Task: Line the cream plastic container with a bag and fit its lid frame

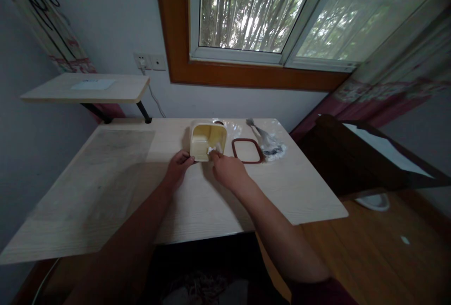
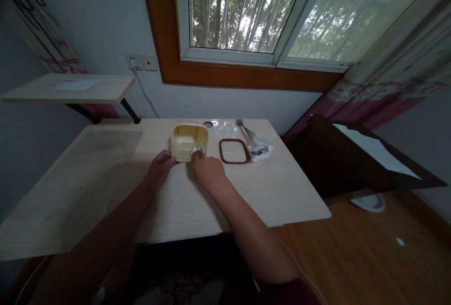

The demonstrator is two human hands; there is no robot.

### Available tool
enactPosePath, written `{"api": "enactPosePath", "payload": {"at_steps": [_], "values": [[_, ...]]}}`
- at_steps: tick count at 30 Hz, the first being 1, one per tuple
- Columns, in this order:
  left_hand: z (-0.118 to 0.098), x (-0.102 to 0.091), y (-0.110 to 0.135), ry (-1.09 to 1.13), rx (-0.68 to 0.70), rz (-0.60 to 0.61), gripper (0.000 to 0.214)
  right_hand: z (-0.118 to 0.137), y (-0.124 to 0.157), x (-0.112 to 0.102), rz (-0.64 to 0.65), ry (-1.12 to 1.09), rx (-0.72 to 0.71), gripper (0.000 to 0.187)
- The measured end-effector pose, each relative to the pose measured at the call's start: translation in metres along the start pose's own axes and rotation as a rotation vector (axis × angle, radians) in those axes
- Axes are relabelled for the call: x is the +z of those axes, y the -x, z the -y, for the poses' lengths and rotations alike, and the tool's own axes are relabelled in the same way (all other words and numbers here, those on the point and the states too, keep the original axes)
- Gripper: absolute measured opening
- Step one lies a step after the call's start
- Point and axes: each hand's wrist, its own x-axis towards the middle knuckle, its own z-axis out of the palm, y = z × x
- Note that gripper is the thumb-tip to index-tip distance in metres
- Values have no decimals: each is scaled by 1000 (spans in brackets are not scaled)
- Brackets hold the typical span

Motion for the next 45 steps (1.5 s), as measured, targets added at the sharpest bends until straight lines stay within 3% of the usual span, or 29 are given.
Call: {"api": "enactPosePath", "payload": {"at_steps": [8, 14, 21, 26, 32, 39, 45], "values": [[3, -5, 1, -75, 11, 26, 26, 21, 0, 8, -53, -256, -122, 63], [-5, 2, 3, -32, -21, -1, 29, 14, 2, 7, -29, -116, 67, 55], [-2, -1, 3, -49, -28, 14, 30, 22, 7, 7, -55, -218, -64, 58], [-2, 0, 3, -35, -19, 29, 31, 11, 9, 8, -55, -129, 76, 52], [-3, 0, 3, -38, -31, 10, 31, 26, 12, 8, -75, -198, -35, 56], [-5, 3, 3, 26, -38, 18, 33, 22, 11, -2, -29, -94, 102, 54], [-5, 1, 1, 74, -39, 9, 33, 34, 9, 5, -80, -173, -55, 56]]}}
